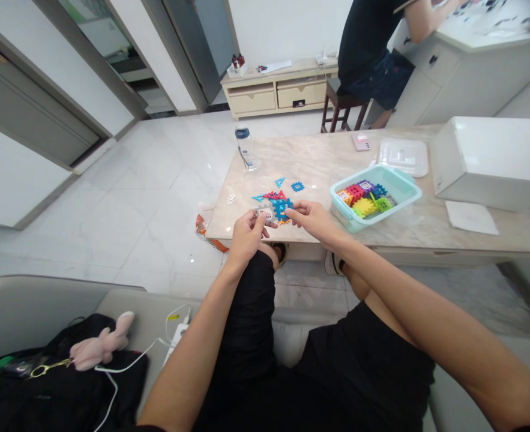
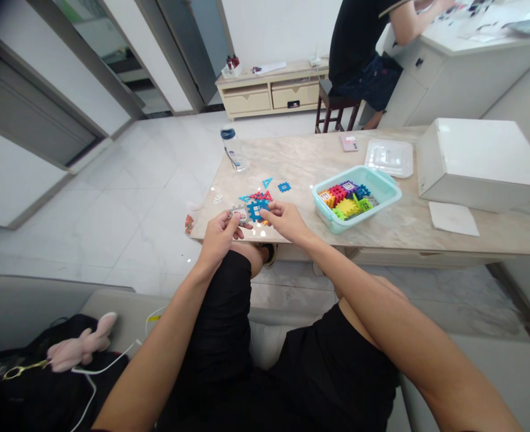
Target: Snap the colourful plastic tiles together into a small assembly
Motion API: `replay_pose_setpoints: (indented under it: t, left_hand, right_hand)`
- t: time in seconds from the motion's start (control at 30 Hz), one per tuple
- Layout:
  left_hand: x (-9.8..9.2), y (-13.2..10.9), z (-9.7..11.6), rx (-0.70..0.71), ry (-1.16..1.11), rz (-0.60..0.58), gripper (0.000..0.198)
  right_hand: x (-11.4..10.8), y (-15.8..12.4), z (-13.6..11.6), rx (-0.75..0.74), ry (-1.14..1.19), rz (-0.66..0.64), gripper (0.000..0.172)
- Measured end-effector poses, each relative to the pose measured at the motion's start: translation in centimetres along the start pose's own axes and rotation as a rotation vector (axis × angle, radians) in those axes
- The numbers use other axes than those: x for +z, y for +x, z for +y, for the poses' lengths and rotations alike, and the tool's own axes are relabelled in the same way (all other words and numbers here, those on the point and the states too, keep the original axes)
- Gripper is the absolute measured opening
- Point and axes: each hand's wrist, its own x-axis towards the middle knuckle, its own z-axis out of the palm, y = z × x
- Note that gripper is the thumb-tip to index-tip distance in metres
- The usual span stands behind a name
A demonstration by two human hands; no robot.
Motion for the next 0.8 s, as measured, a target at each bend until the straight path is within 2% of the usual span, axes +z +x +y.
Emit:
replay_pose_setpoints:
  t: [0.1, 0.3, 0.5, 0.8]
  left_hand:
    - [-0.2, 0.1, 0.0, 0.032, 0.040, 0.010, 0.039]
    - [-0.9, 0.4, 0.1, 0.053, 0.050, -0.057, 0.035]
    - [-0.9, -0.1, 0.4, 0.052, 0.083, -0.175, 0.034]
    - [-1.2, 0.3, -0.4, 0.048, 0.094, -0.157, 0.035]
  right_hand:
    - [-0.3, 0.1, -0.3, 0.006, -0.010, -0.063, 0.040]
    - [-0.9, 0.4, -0.8, -0.008, 0.005, -0.180, 0.043]
    - [-0.6, 0.3, -0.3, 0.029, 0.006, -0.142, 0.048]
    - [0.2, 0.4, 1.5, 0.079, 0.048, -0.071, 0.050]
